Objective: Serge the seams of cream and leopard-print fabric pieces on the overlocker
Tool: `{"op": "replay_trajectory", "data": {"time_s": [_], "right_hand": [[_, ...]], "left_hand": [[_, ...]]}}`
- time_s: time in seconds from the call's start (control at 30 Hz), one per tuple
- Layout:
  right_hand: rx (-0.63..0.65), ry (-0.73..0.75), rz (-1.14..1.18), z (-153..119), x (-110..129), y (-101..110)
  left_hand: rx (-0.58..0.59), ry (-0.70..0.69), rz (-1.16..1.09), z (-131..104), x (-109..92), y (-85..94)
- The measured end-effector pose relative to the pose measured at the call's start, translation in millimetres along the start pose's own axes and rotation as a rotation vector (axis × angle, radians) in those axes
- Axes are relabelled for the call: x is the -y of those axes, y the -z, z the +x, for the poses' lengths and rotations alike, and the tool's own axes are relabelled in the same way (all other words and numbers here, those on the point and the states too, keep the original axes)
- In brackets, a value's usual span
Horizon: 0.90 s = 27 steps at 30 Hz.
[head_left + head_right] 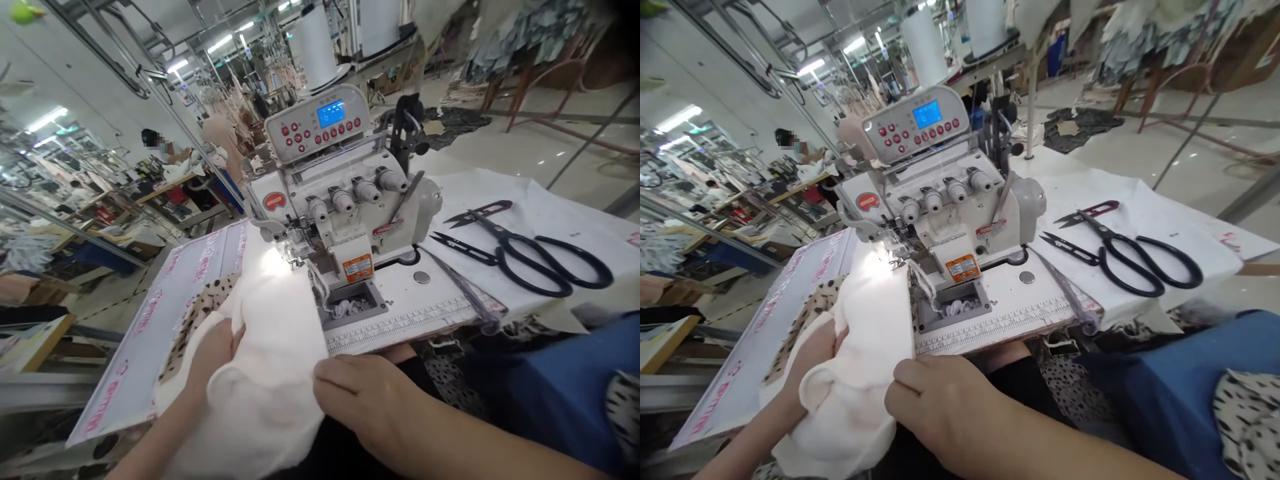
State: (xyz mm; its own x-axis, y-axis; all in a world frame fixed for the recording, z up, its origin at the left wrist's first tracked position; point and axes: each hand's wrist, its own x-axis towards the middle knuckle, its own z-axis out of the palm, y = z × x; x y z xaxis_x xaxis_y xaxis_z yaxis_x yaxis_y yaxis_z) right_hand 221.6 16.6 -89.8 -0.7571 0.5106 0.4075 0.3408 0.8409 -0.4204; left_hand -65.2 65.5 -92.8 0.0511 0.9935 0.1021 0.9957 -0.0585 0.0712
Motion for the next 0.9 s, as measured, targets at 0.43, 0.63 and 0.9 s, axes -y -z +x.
{"op": "replay_trajectory", "data": {"time_s": [0.43, 0.63, 0.9], "right_hand": [[-0.158, -0.136, 0.008, 20, -26, -7], [-0.274, -0.104, 0.087, 34, -38, -1], [-0.37, -0.091, 0.229, 53, -61, 3]], "left_hand": [[-0.265, 0.036, 0.266, 27, 26, 33.7], [-0.319, 0.032, 0.282, 42, 30, 43.1], [-0.365, 0.024, 0.314, 69, 32, 60.5]]}}
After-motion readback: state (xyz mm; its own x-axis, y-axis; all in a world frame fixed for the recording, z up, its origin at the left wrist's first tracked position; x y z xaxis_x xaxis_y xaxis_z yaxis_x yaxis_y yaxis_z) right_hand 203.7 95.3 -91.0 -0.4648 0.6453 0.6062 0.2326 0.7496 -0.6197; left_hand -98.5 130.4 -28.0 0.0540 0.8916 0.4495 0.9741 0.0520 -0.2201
